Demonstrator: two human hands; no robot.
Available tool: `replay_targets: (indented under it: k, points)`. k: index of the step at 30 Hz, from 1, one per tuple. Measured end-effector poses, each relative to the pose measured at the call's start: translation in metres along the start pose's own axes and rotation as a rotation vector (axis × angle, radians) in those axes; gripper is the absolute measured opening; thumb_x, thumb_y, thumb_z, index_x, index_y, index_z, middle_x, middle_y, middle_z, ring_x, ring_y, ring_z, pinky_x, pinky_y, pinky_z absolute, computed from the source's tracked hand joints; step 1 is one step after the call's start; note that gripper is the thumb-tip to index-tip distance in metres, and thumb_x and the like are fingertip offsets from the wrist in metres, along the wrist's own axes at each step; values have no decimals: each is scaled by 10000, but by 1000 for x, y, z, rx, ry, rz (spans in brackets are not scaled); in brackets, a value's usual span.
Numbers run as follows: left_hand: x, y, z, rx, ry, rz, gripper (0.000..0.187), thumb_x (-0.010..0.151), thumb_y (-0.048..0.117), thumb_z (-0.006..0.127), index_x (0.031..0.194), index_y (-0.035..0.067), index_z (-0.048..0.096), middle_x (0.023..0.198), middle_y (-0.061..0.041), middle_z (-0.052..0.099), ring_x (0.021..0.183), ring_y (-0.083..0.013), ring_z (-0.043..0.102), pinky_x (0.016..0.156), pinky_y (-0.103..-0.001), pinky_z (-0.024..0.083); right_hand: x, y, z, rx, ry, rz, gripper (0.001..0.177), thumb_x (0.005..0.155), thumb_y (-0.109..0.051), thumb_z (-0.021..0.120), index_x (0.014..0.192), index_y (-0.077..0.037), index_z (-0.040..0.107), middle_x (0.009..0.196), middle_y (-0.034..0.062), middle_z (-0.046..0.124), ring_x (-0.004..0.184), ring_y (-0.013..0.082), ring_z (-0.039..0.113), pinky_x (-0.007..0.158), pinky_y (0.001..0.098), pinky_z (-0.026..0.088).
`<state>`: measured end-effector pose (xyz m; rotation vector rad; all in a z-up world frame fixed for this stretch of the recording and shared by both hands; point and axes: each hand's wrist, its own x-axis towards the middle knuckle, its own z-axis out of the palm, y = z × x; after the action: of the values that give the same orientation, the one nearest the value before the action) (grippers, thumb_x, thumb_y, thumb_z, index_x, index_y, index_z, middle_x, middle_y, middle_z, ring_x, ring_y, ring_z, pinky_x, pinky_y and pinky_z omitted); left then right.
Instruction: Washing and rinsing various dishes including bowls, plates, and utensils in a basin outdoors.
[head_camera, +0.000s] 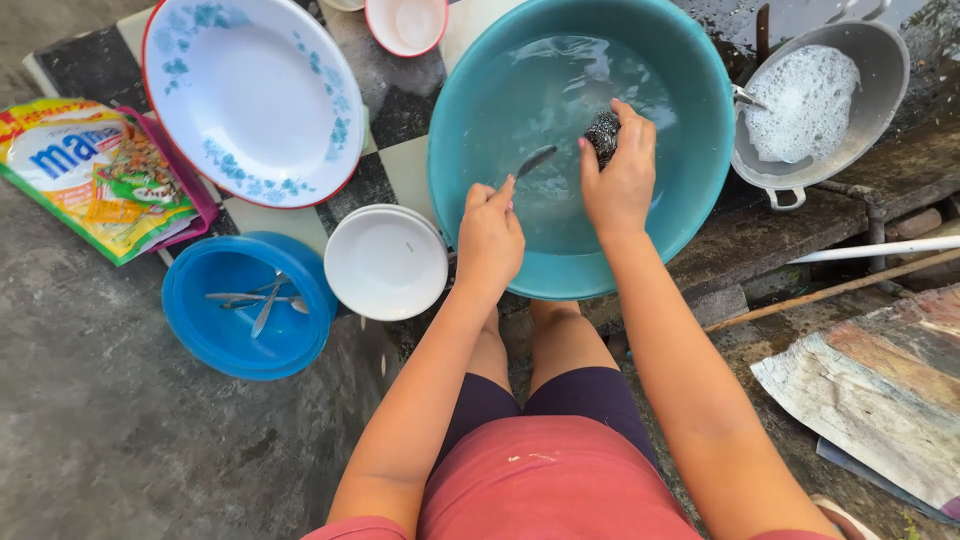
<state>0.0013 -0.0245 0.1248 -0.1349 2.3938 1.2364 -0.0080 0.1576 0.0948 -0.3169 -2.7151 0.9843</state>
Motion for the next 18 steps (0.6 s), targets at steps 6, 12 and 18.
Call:
replay_targets:
  k: [6, 12, 18]
  points:
    - [-28, 3, -44, -115, 142, 93, 447, 928, -42, 552, 1356, 34, 658, 1072, -140, 578, 924, -280, 644, 834, -360, 533, -12, -32, -15, -101, -141, 14, 442, 952, -31, 769, 1364, -74, 614, 1246, 184, 609, 1160, 376, 607, 997, 453, 502]
    - [-77, -33, -122, -160, 369, 65, 334, 1026, 34, 591, 1349, 44, 677, 1052, -108, 629, 920, -196, 651, 802, -311, 549, -16, -132, -7, 89, -163, -235, 538, 879, 52, 721, 1391, -75, 617, 1258, 175, 601, 1197, 376, 597, 1052, 461, 502]
    - [-116, -127, -148, -663, 550, -333, 359, 1001, 86, 589, 1351, 19, 635, 1016, -44, 659, 783, -102, 662, 689, -273, 602, -50, -225, 61, 380, -472, -266, 514, 864, 22, 754, 1349, -94, 628, 1248, 169, 630, 1167, 334, 633, 1019, 404, 526]
